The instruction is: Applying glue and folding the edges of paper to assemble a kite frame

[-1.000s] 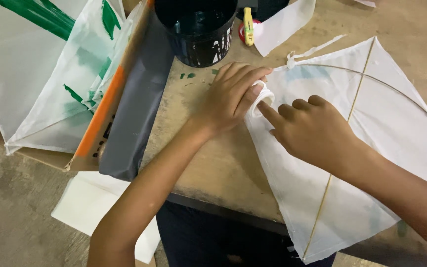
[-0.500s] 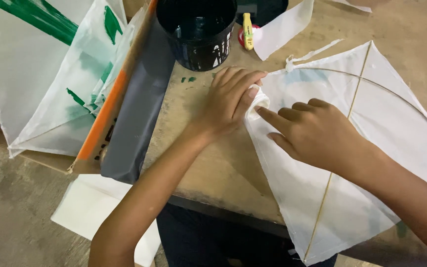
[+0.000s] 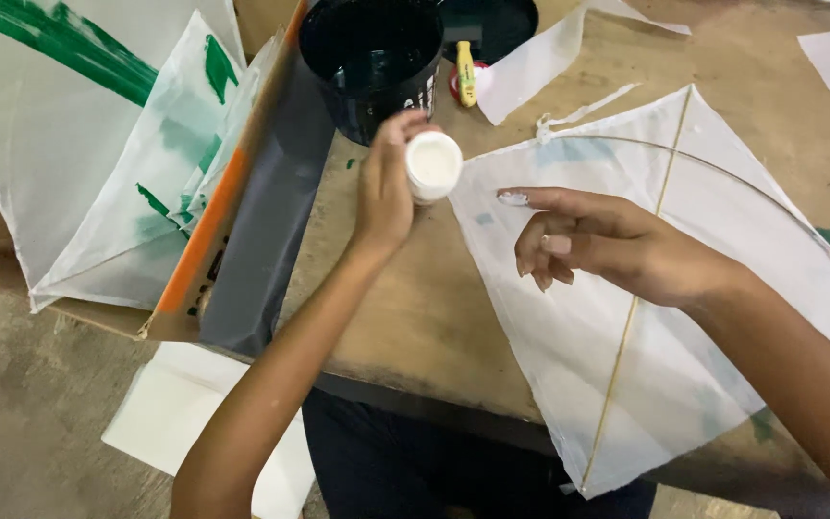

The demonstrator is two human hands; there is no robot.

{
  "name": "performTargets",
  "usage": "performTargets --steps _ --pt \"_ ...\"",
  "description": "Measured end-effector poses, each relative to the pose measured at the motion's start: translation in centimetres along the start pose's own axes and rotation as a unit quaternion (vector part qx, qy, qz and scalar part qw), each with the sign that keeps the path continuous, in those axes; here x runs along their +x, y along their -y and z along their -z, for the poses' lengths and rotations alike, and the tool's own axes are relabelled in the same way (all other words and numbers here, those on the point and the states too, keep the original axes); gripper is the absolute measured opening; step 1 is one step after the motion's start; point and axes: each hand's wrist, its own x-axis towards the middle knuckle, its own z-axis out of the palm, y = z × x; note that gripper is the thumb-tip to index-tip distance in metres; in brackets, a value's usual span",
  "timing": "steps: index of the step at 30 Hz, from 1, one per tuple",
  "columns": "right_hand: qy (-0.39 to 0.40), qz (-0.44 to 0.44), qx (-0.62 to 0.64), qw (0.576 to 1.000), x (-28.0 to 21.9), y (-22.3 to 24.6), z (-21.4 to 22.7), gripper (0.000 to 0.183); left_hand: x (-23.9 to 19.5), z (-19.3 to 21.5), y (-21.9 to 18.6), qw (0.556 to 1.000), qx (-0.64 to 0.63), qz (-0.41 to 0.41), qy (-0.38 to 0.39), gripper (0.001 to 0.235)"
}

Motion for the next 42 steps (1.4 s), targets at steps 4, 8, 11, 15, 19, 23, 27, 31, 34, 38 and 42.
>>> performTargets --steps 4,8,11,15,19,23,27,31,34,38,42 --pt "-0.012 0.021 0.031 0.999 -2.1 -0.4 -0.2 0.058 0.1 0.0 0.5 0.991 -0.083 -0.101 -0.037 0.071" --pt "-0.061 -0.010 -0.004 0.998 -4.8 0.0 -1.0 0.055 -1.5 0.0 -4.3 0.981 0.053 -0.167 -0.081 0.057" --pt "-0.107 -0.004 -0.001 0.994 -7.3 -0.7 -0.9 0.055 -2.8 -1.7 -7.2 0.957 0.114 -0.264 -0.034 0.044" --pt "-0.153 0.023 0.008 0.988 -11.0 -2.1 -0.9 0.052 -5.5 -6.7 -9.4 0.942 0.062 -0.293 0.155 0.030" --pt "-0.212 0.042 -0.011 0.976 -15.5 -2.2 -0.9 0.054 -7.8 -11.3 -12.7 0.937 0.044 -0.278 0.208 0.018" --pt "-0.292 0.037 -0.052 0.954 -20.7 -1.7 -1.8 0.056 -8.6 -15.7 -13.1 0.926 0.046 -0.246 0.284 0.020" --pt "-0.351 0.045 -0.112 0.929 -26.3 -2.2 -0.7 0.061 -8.7 -20.3 -11.8 0.884 0.071 -0.261 0.382 0.028" --pt "-0.395 0.019 -0.174 0.902 -30.1 -2.6 0.6 0.055 -8.7 -24.8 -10.1 0.831 0.086 -0.316 0.450 0.039" --pt "-0.435 -0.019 -0.169 0.884 -31.5 -3.2 1.0 0.057 -8.5 -27.1 -8.2 0.736 0.252 -0.357 0.518 0.061" --pt "-0.416 -0.127 -0.261 0.862 -32.5 -4.4 2.5 0.069 -8.7 -27.3 -8.2 0.718 0.308 -0.297 0.548 0.082" --pt "-0.382 -0.219 -0.323 0.838 -31.9 -4.6 3.2 0.078 -10.3 -26.9 -8.6 0.711 0.378 -0.279 0.524 0.084"
